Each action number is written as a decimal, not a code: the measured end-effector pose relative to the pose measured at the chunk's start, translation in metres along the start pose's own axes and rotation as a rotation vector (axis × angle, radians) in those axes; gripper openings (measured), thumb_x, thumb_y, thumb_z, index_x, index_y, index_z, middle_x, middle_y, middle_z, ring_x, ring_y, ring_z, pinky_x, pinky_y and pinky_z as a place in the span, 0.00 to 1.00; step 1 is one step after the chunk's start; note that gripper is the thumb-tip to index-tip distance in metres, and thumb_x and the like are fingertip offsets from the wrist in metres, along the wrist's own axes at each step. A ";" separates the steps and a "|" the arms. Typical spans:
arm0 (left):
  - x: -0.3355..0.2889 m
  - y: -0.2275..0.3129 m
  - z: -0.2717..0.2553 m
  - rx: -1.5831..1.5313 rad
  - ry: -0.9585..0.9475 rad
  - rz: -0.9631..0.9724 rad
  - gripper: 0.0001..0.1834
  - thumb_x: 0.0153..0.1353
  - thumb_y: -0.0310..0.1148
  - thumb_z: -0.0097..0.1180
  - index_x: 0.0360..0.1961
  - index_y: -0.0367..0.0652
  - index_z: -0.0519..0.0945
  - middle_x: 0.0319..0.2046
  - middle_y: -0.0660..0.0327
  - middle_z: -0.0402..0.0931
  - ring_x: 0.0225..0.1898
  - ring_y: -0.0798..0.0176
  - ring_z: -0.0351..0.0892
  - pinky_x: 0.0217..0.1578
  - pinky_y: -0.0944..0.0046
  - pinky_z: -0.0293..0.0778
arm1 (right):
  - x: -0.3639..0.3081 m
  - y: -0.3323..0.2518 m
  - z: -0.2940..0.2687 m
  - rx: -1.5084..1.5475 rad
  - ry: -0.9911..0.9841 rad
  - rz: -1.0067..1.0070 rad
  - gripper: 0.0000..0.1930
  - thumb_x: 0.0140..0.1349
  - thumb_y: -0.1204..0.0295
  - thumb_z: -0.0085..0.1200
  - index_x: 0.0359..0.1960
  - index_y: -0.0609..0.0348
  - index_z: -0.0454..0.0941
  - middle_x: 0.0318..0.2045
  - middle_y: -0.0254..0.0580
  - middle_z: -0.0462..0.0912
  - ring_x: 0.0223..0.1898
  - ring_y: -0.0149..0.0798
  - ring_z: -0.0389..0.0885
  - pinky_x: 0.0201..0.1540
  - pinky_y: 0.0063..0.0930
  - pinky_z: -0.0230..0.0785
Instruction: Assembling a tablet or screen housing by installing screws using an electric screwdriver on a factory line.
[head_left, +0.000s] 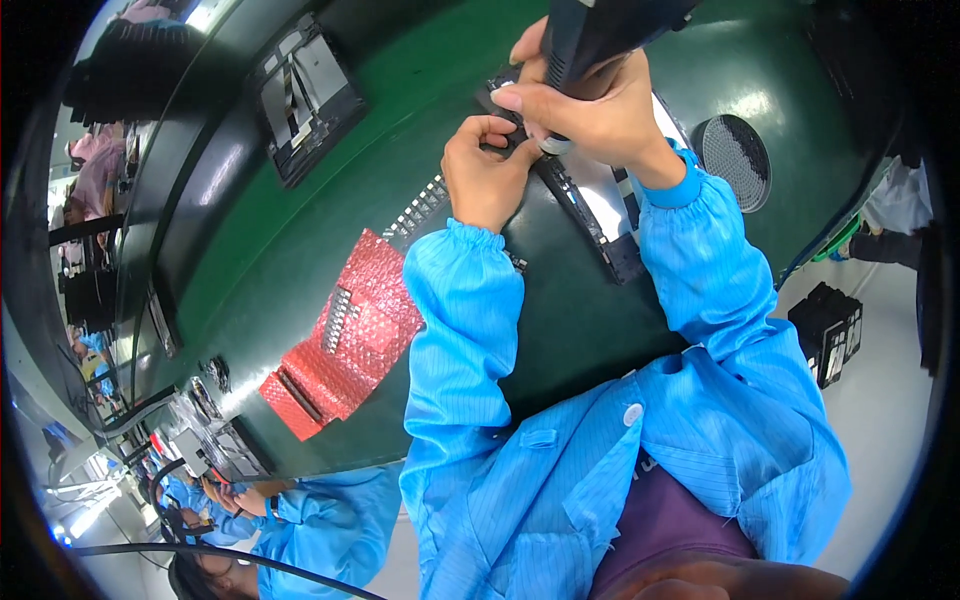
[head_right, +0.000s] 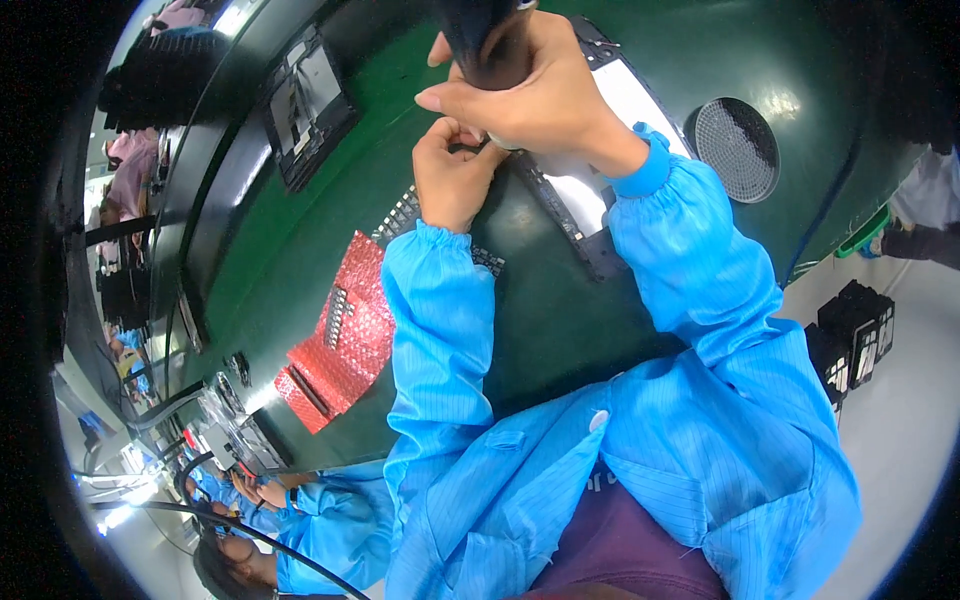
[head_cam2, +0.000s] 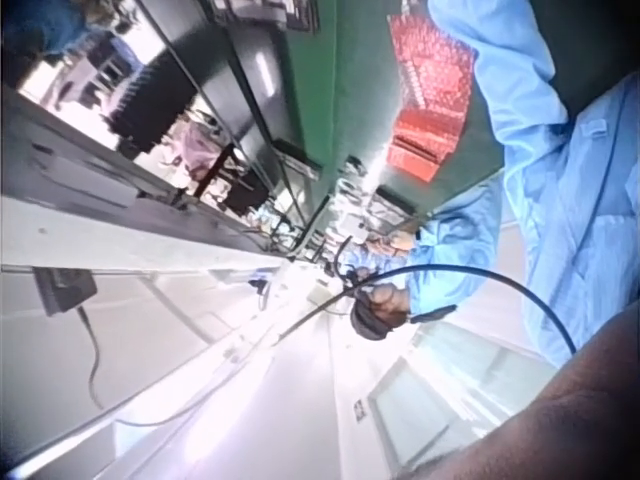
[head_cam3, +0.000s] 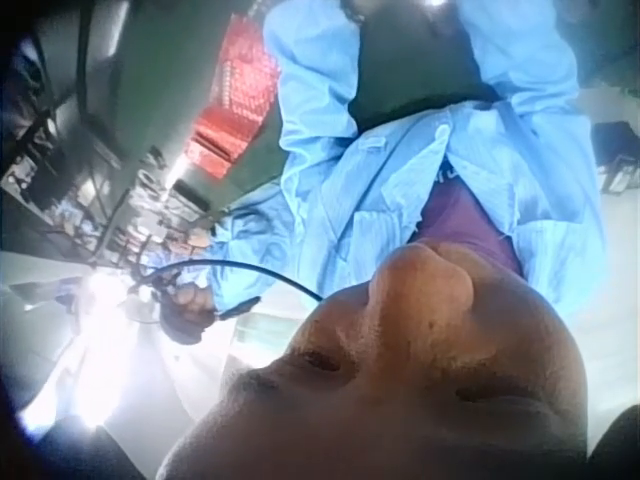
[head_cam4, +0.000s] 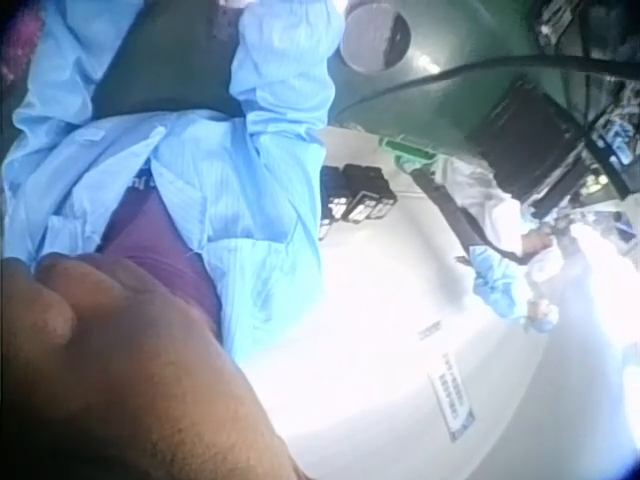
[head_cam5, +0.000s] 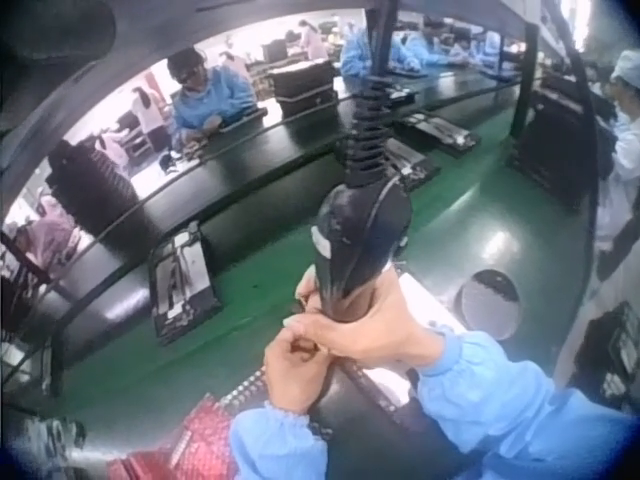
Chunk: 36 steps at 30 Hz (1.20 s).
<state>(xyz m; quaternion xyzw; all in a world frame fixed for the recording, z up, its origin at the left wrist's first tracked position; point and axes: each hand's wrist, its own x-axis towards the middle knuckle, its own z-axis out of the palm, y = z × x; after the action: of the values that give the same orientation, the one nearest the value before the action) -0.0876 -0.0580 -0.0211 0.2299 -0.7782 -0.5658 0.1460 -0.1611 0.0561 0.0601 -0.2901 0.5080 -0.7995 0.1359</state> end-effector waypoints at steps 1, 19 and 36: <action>0.000 -0.001 0.000 -0.002 0.010 0.001 0.16 0.37 0.27 0.70 0.29 0.37 0.77 0.24 0.62 0.74 0.22 0.70 0.71 0.25 0.69 0.70 | 0.001 0.003 0.000 0.002 -0.010 -0.001 0.15 0.45 0.82 0.65 0.33 0.63 0.72 0.22 0.34 0.75 0.24 0.24 0.74 0.27 0.19 0.68; 0.045 -0.004 -0.012 0.091 -0.351 0.593 0.37 0.44 0.23 0.64 0.58 0.36 0.64 0.41 0.55 0.74 0.34 0.65 0.78 0.30 0.68 0.74 | -0.004 0.012 0.007 -0.086 0.055 -0.394 0.17 0.44 0.72 0.68 0.33 0.67 0.75 0.22 0.38 0.80 0.22 0.28 0.79 0.25 0.20 0.70; -0.009 0.016 0.002 -0.038 -0.186 0.043 0.26 0.51 0.22 0.62 0.53 0.35 0.69 0.21 0.67 0.69 0.21 0.79 0.65 0.23 0.80 0.61 | -0.039 -0.050 -0.160 -0.475 0.333 -0.247 0.14 0.51 0.78 0.62 0.37 0.62 0.71 0.15 0.35 0.75 0.15 0.27 0.73 0.19 0.20 0.65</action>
<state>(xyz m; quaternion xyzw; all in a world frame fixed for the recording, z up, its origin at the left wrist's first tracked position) -0.0839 -0.0469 -0.0060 0.1568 -0.7822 -0.5963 0.0893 -0.2223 0.2162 0.0418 -0.2386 0.6569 -0.7053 -0.1189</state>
